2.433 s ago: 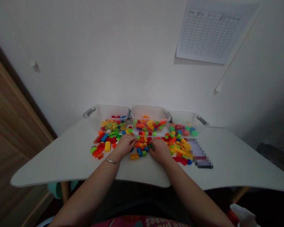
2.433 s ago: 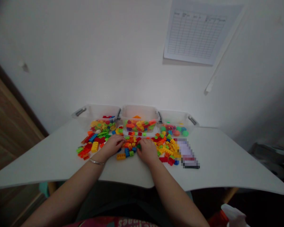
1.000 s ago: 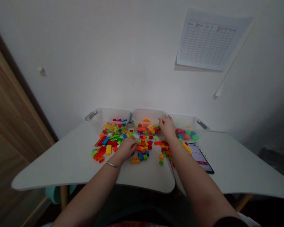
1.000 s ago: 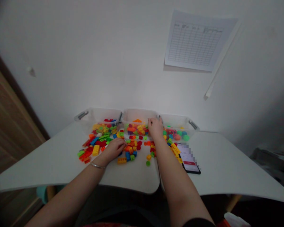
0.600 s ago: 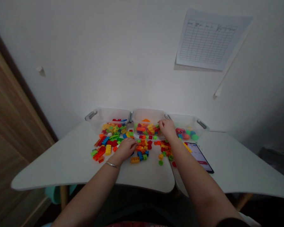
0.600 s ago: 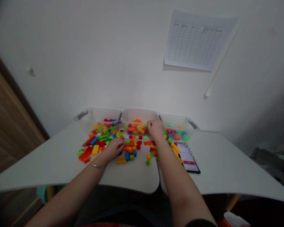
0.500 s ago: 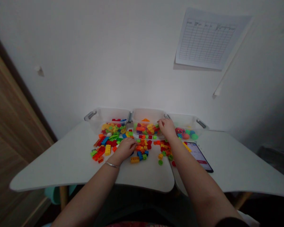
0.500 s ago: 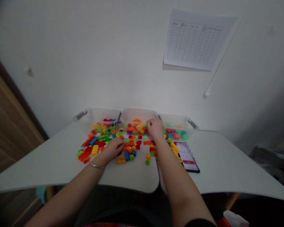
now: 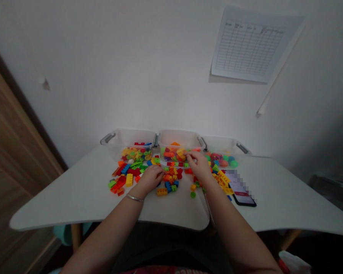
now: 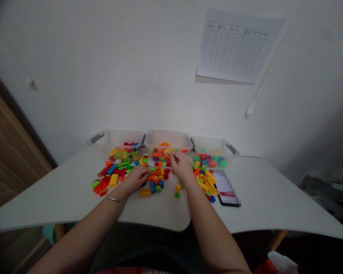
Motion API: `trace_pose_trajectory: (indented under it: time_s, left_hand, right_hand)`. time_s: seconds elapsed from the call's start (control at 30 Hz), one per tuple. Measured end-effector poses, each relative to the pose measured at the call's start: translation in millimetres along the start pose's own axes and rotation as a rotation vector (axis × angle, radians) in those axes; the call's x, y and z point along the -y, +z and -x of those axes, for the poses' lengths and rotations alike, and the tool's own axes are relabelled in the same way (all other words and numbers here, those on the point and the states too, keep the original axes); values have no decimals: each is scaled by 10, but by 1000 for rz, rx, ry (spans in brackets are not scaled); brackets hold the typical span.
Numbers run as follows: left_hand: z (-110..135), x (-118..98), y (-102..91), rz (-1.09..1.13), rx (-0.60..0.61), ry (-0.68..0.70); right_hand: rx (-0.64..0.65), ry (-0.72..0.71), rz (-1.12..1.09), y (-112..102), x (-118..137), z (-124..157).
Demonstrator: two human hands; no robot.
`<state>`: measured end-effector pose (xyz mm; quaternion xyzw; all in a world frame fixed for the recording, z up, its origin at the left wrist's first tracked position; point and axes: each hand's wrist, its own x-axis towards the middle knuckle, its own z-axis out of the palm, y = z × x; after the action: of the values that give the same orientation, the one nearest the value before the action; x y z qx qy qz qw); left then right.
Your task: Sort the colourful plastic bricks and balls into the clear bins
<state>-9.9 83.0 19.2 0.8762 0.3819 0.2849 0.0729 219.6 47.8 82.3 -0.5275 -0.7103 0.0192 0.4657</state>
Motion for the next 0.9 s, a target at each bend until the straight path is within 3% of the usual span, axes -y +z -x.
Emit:
trace_pose_trajectory:
  time_s: [0.13, 0.27, 0.9]
  left_hand:
    - [1, 24, 29, -10, -6, 1]
    - [-1, 49, 56, -18, -11, -4]
    - [4, 20, 32, -19, -9, -11]
  right_hand:
    - [248, -69, 132, 176, 52, 317]
    - [342, -83, 249, 319, 45, 546]
    - [269, -5, 293, 396, -99, 664]
